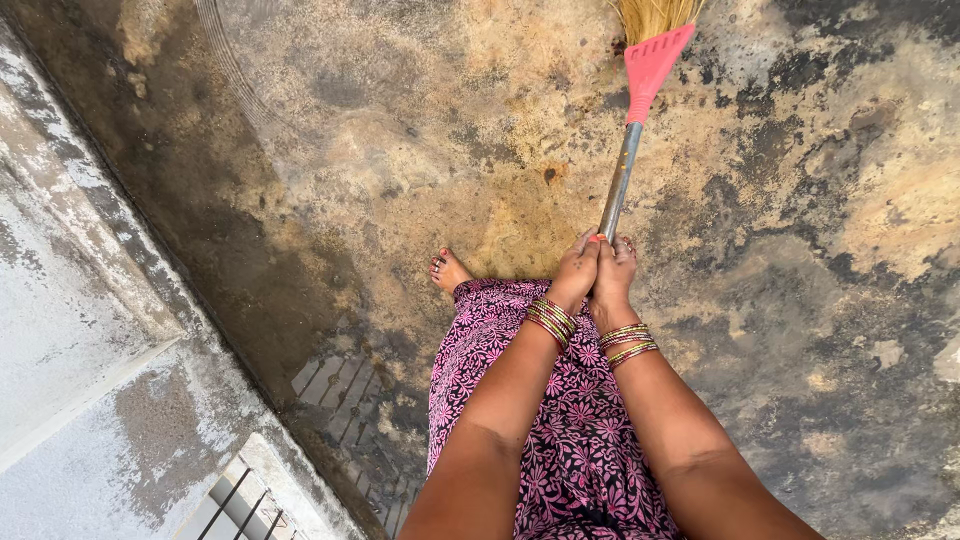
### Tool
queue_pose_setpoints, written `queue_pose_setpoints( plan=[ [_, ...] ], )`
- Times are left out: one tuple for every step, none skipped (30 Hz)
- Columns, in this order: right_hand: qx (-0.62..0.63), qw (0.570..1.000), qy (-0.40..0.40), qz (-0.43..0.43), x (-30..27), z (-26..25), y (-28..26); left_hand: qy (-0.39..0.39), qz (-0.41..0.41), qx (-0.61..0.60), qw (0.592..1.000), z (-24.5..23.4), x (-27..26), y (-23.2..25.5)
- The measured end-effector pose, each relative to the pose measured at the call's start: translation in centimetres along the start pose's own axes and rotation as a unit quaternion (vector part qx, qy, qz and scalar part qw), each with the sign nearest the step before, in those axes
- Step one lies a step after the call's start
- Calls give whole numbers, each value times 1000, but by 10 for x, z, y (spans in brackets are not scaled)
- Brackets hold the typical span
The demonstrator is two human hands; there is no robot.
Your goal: The person sweeps water and debris across a concrete surface toward a drain using a broom.
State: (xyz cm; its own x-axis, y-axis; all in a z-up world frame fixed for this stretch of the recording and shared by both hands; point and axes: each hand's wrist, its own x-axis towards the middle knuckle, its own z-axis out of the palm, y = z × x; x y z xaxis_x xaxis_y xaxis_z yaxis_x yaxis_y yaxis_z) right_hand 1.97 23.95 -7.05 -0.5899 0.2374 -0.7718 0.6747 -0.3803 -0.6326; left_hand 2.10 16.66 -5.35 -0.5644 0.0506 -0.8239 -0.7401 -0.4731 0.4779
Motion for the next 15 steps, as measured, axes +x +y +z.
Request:
queue_pose_setpoints(
  plan=[
    [11,1000,25,0,3,-4,-5,-1,-2,1,1000,7,-2,0],
    [12,1000,26,0,7,-8,-10,-25,-3,22,999,14,-5,0],
    [8,999,37,-10,12,-14,-18,-49,-3,43,998,19,-7,3],
    [3,999,48,-20,15,-19,-24,-50,-4,44,998,22,-11,5],
    [4,999,50,-20,17,-23,-30,-50,-7,104,993,26,-14,6],
    [9,997,60,-37,17,-27,-36,-50,-11,164,985,28,-17,7],
    [14,996,69,-53,16,-27,-40,-51,-11,165,985,30,-18,7],
    [15,996,71,-54,11,-26,-45,-70,-7,111,991,31,-18,5],
    [10,996,72,-52,6,-23,-52,-87,-3,57,995,32,-17,3],
    [6,996,73,-50,-1,-20,-60,-88,-4,58,994,30,-17,0],
    [7,996,74,-50,-10,-15,-68,-83,5,52,995,28,-17,-1],
    [-27,995,81,-43,-20,-9,-74,-77,14,45,996,25,-16,-2],
    [-61,993,90,-35,-30,-3,-78,-78,13,46,996,21,-17,-2],
    [-60,993,92,-35,-39,4,-79,-59,-4,13,998,16,-19,-1],
    [-63,994,62,-61,-46,10,-80,-41,-21,-21,999,11,-20,2]
  ],
)
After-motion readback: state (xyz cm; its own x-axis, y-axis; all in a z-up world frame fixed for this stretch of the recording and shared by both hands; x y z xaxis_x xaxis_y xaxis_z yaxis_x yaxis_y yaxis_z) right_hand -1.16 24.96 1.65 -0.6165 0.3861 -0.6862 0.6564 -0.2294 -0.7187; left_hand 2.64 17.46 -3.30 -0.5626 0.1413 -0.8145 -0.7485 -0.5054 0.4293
